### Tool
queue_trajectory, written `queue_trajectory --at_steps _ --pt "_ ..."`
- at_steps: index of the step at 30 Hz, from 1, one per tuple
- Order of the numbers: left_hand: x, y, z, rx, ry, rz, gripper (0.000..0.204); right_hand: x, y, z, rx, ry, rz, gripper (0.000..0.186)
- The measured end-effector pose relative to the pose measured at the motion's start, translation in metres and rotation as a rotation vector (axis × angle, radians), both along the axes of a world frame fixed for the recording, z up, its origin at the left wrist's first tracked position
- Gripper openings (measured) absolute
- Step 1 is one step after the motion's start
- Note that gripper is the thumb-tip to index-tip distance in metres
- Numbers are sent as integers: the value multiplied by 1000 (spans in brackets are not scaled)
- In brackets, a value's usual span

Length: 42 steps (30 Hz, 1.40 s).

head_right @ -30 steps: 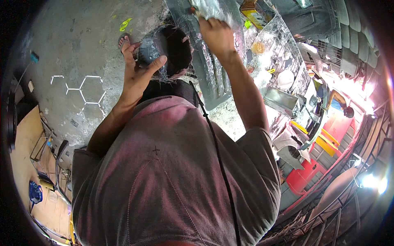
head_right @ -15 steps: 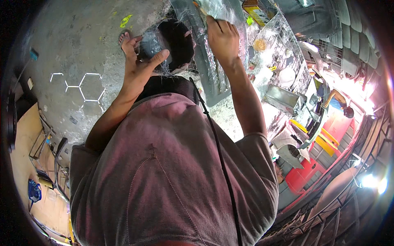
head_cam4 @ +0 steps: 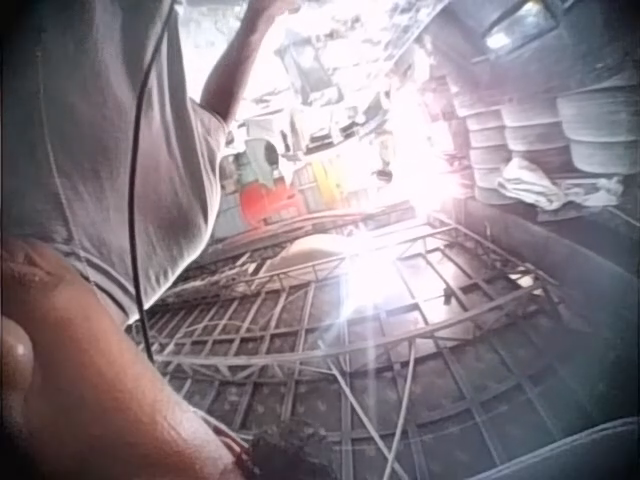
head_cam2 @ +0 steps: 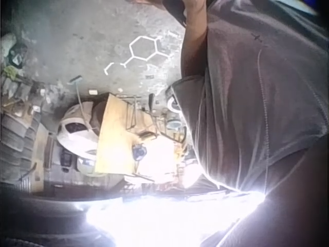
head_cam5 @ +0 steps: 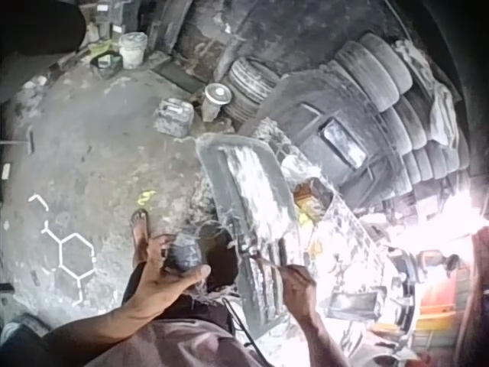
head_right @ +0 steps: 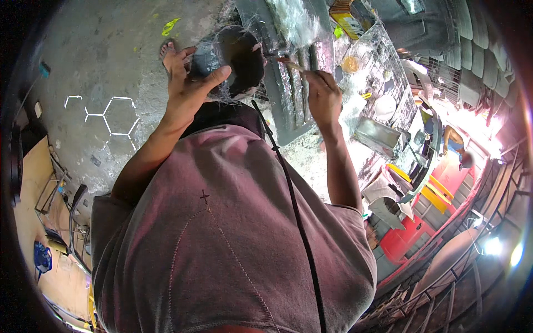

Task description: Painting a car bumper part with a brush in an auto repair shop environment.

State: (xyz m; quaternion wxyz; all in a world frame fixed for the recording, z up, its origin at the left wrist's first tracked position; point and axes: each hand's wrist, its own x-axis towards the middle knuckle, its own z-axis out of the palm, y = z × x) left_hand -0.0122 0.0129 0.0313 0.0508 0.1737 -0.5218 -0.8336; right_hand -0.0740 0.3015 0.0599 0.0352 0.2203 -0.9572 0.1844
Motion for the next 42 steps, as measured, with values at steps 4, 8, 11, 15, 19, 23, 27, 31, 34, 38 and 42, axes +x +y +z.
queue_trajectory --at_steps 4,8,11,15,19,23,27,31,34,38,42 --pt "0 -1 1 53 -14 -12 69 -41 -11 24 38 -194 79 15" --pt "-2 0 12 84 -62 -28 69 -99 -47 11 9 -183 270 13" --pt "-2 -1 11 107 -25 -5 71 -138 -82 -9 113 -82 373 15" --pt "-3 -3 4 -151 -23 -55 72 -166 -126 2 93 179 393 12" --pt "-2 -1 -4 -126 -82 -56 70 -155 -129 -2 43 272 327 19" --pt "9 -8 -27 30 -53 -10 67 -98 -79 -42 -64 -107 286 34" --pt "16 -16 -32 8 -137 -67 71 -19 -14 -32 120 -61 391 36" --pt "17 -17 -29 76 -126 -83 65 27 32 -1 112 -235 335 37" --pt "17 -20 -24 113 -161 -73 74 16 36 12 77 -391 254 32" --pt "17 -22 -28 80 -227 -105 73 -50 1 -7 150 -337 393 21" --pt "18 -25 -23 45 -302 -110 72 -129 -95 -10 484 -71 408 20"
